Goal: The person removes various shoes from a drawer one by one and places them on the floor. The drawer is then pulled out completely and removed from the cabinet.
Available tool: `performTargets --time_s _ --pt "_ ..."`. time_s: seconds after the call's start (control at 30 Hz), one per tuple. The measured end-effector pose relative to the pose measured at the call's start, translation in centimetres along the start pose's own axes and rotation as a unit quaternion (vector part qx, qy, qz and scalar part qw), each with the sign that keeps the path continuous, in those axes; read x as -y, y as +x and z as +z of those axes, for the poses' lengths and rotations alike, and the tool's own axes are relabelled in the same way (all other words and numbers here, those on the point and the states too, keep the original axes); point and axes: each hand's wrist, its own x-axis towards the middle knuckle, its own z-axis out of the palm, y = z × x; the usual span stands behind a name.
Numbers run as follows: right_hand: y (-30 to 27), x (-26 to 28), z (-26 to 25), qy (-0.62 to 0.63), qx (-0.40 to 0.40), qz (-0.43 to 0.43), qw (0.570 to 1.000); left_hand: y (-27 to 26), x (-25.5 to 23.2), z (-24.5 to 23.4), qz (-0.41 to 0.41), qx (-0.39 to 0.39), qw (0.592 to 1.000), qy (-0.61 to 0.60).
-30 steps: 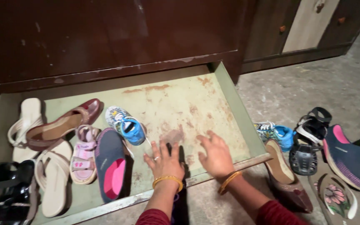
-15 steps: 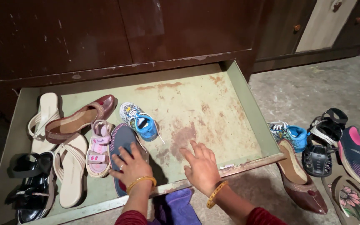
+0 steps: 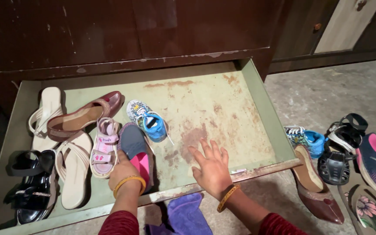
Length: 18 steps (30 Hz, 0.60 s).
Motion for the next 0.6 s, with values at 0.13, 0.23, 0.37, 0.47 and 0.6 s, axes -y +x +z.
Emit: performTargets --time_s 0.13,0.23,0.37,0.47,0.6 --pt "-0.2 0.6 0.6 0.033 0.001 -0.039 0.999 -0.4 -1.4 0.7 -0.008 0.022 0.999 -0.047" --pt "-0.2 1.4 0.4 0.053 0.030 -0.066 0.996 -1.4 -2.9 0.4 0.013 0.020 0.997 -0.070" --pt "0.1 3.1 -0.4 0.035 0.095 -0.032 0.994 -3.3 -5.5 -0.7 0.051 -0.003 0.991 -0.125" --pt "0.2 3.9 -1.1 0.044 0.101 -0.016 0.994 -4.5 -7.5 -2.1 0.074 0.007 0.986 -0.148" --pt "0.1 3.6 -2.3 0.053 0.048 -0.031 0.997 -5.8 -9.7 -3.5 0.113 0.012 0.981 -0.157"
